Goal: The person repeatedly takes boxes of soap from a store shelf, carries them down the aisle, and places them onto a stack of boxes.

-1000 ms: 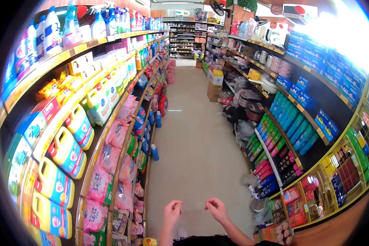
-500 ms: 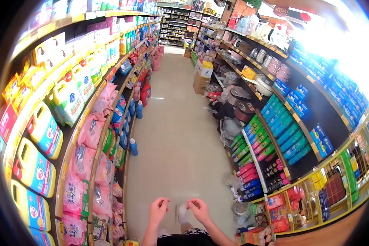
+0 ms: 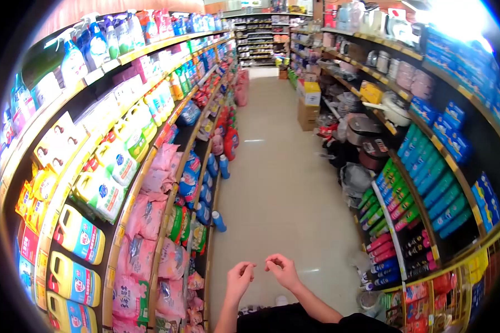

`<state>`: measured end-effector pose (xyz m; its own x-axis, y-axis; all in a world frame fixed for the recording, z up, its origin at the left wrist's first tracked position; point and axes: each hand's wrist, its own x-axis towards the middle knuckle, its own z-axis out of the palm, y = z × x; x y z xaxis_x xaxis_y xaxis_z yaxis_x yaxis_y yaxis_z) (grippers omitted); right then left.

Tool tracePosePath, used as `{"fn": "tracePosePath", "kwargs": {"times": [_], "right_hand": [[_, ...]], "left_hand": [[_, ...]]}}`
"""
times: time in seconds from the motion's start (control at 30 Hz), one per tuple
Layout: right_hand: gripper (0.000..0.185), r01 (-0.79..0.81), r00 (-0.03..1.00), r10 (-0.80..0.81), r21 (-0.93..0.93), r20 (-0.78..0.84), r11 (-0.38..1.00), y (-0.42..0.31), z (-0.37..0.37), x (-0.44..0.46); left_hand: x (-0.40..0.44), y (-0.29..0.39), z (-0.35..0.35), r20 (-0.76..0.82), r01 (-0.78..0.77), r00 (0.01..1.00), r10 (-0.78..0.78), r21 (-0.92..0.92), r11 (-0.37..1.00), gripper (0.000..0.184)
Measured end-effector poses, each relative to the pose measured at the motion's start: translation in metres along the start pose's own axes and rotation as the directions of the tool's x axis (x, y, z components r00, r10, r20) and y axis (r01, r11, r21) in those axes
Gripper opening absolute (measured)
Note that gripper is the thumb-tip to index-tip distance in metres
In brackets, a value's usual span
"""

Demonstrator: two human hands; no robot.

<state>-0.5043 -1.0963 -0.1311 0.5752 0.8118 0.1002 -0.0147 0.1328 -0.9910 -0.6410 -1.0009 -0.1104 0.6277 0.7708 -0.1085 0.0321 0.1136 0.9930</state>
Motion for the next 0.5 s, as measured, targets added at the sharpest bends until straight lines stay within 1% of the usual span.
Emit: {"fn": "tracePosePath", "kwargs": {"times": [0.07,0.17,0.27,0.3,0.37,0.5], "right_hand": [[0.008,0.006,0.999,-0.005,-0.013,0.049,1.0,0.018,-0.001,0.017],[0.008,-0.063,0.992,0.057,0.051,0.111,0.997,0.015,0.005,0.048],[0.008,-0.037,0.983,0.022,0.077,0.183,0.996,0.021,0.014,0.082],[0.008,-0.035,0.983,0.02,0.08,0.182,0.996,0.027,0.018,0.093],[0.01,-0.026,0.987,0.01,0.095,0.163,0.995,0.041,0.027,0.118],[0.01,-0.081,0.986,0.068,0.081,0.152,0.993,0.04,0.044,0.163]], "left_hand": [[0.013,-0.009,0.002,-0.057,0.005,0.998,-0.005,0.002,1.0,0.014],[0.028,-0.007,-0.008,-0.067,0.016,0.998,-0.019,-0.045,0.999,0.014],[0.057,0.0,-0.017,-0.107,0.013,0.994,-0.016,-0.029,0.999,0.015],[0.068,0.001,-0.023,-0.12,0.012,0.993,-0.015,-0.024,1.0,0.015],[0.096,-0.005,-0.032,-0.09,0.004,0.996,-0.01,-0.068,0.998,0.016],[0.15,0.012,-0.054,-0.065,0.053,0.996,-0.054,-0.018,0.998,0.016]]}}
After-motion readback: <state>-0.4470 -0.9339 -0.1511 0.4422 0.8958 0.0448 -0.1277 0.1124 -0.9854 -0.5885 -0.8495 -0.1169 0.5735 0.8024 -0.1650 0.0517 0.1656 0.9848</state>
